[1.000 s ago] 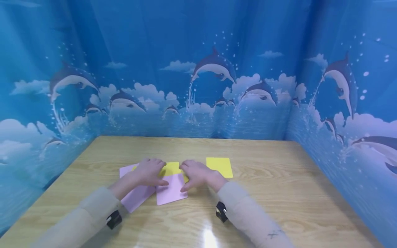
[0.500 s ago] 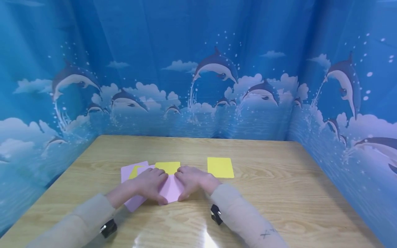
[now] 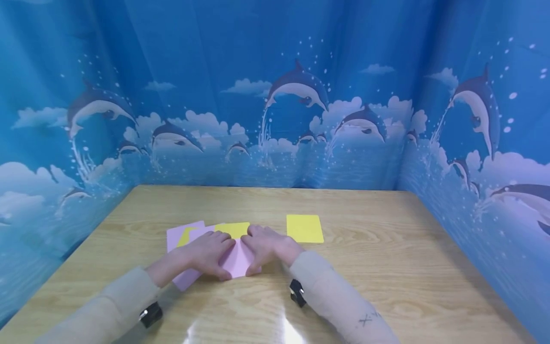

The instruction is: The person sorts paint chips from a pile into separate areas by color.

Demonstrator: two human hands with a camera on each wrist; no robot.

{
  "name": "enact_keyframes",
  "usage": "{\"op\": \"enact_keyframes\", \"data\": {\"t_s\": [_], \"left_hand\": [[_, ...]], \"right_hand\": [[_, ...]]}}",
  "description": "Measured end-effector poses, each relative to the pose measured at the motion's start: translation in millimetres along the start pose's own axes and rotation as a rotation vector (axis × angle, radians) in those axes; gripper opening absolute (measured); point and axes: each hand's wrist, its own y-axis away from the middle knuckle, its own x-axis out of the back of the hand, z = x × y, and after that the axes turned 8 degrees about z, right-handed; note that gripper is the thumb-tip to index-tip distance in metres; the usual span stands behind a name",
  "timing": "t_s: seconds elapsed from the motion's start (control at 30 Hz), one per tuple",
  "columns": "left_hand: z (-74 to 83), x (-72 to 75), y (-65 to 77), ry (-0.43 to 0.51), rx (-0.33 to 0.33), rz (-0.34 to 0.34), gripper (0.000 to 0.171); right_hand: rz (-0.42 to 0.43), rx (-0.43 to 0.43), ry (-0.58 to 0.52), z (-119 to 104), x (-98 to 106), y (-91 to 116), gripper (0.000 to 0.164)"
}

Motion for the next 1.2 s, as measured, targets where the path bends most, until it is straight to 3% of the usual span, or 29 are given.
{"op": "enact_keyframes", "data": {"t_s": [0.27, 0.53, 0.8, 0.93, 1.2], "left_hand": [[1.1, 0.3, -0.6, 0.027, -0.007, -0.003, 0.074], [7.1, 4.2, -6.9, 0.019, -0.044, 0.112, 0.08], [27.2, 10.3, -30.2, 0.005, -0.145, 0.194, 0.075], [42.1, 9.0, -45.5, -0.021, -0.195, 0.187, 0.072], [77.2, 9.5, -69.8, -0.078, -0.244, 0.099, 0.08]], "right_hand": [[-0.022, 0.01, 0.097, -4, 5, 4, 0.09], [0.085, 0.01, -0.018, 12, 13, 22, 0.083], [0.118, -0.041, -0.054, 35, 16, 60, 0.084], [0.123, -0.052, -0.082, 44, 16, 82, 0.084], [0.132, -0.097, -0.107, 58, 7, 123, 0.083]]}}
